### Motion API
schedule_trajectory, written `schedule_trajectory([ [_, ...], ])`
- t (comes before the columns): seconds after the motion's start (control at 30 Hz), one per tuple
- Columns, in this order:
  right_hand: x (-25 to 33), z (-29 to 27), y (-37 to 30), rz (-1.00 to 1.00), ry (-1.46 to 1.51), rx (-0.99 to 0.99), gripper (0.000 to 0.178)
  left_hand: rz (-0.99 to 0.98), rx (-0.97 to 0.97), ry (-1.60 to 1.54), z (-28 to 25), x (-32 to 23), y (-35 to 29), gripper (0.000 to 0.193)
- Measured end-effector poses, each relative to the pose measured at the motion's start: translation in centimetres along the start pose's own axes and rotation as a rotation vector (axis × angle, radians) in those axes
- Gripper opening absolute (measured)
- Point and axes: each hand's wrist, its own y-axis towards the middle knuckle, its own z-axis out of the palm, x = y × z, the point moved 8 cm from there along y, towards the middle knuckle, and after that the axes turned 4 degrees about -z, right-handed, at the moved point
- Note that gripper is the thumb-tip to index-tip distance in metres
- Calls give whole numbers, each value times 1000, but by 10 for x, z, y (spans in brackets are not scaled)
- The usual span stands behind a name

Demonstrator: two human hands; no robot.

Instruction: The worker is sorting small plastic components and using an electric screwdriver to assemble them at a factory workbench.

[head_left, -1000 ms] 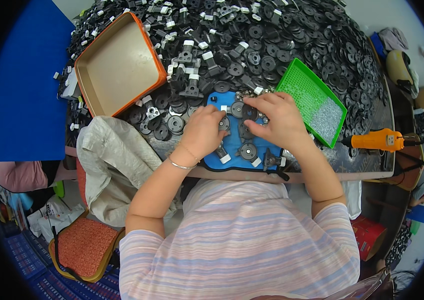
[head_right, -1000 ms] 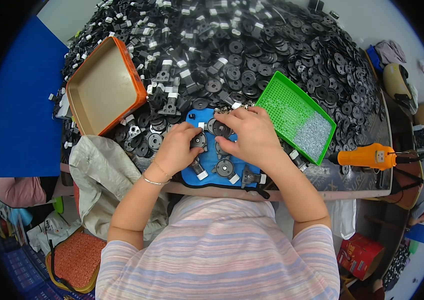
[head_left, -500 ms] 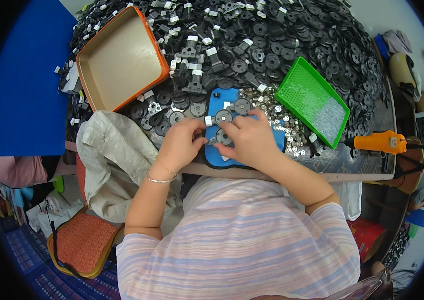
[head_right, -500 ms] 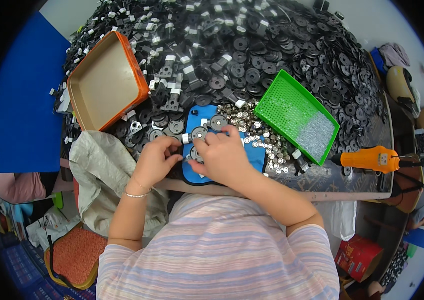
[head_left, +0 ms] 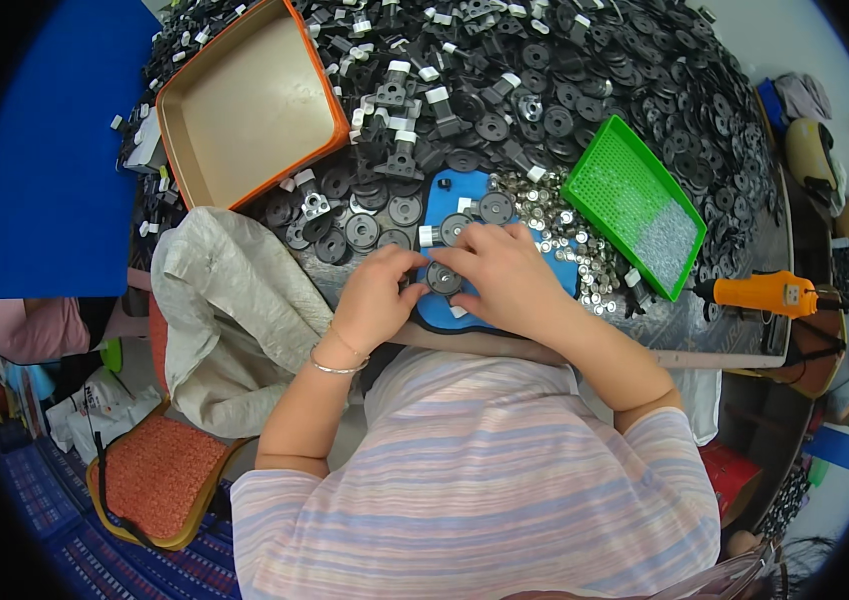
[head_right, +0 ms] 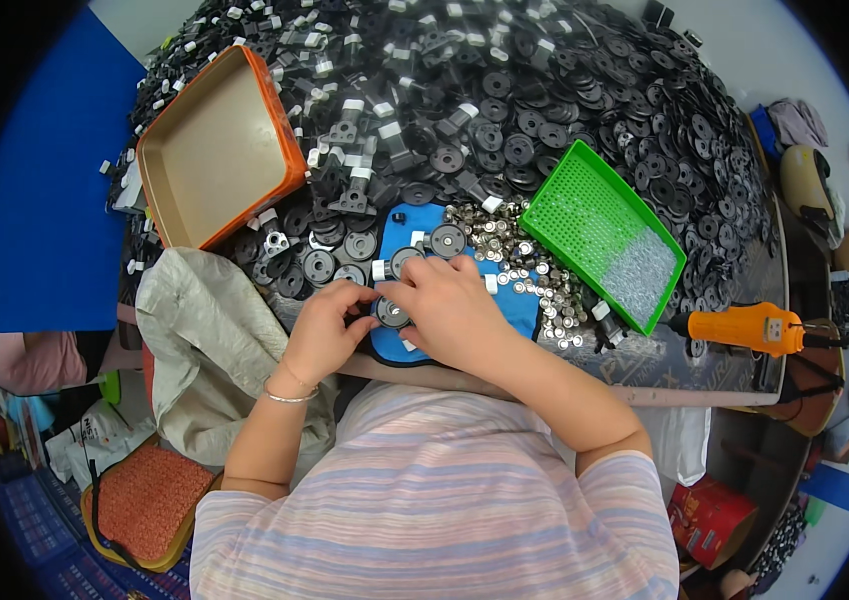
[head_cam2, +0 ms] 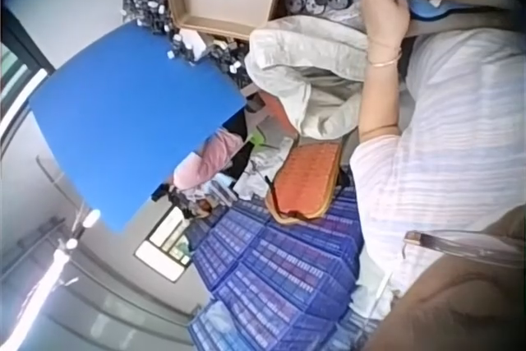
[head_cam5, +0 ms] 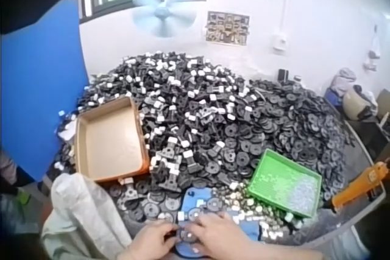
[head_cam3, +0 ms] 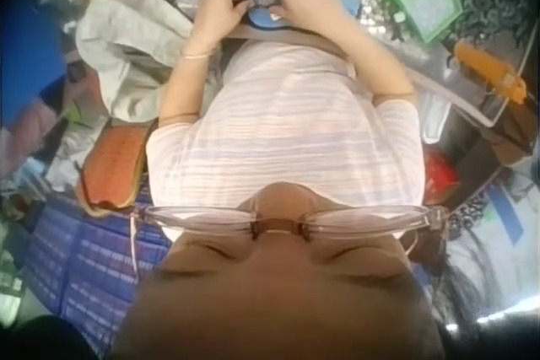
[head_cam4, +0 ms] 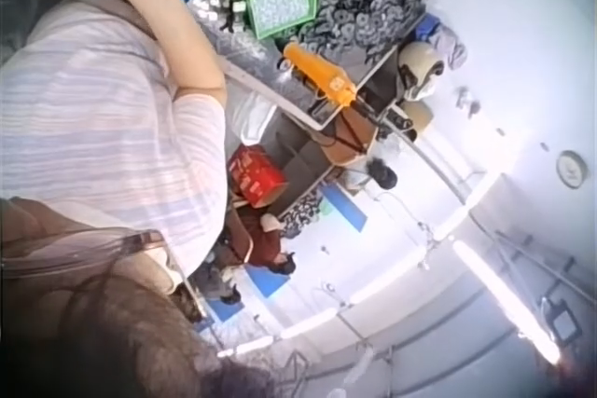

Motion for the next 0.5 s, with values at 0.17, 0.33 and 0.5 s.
schedule_trajectory([
  [0.17,-4,10,2,-17,-48,61,52,1,-3,18,-2,-1,-1,26],
  [0.33,0,4,2,37,-134,47,49,9,-11,32,-1,1,0,25],
  [0.5,1,2,1,75,-187,46,52,-3,-3,16,1,2,1,27],
])
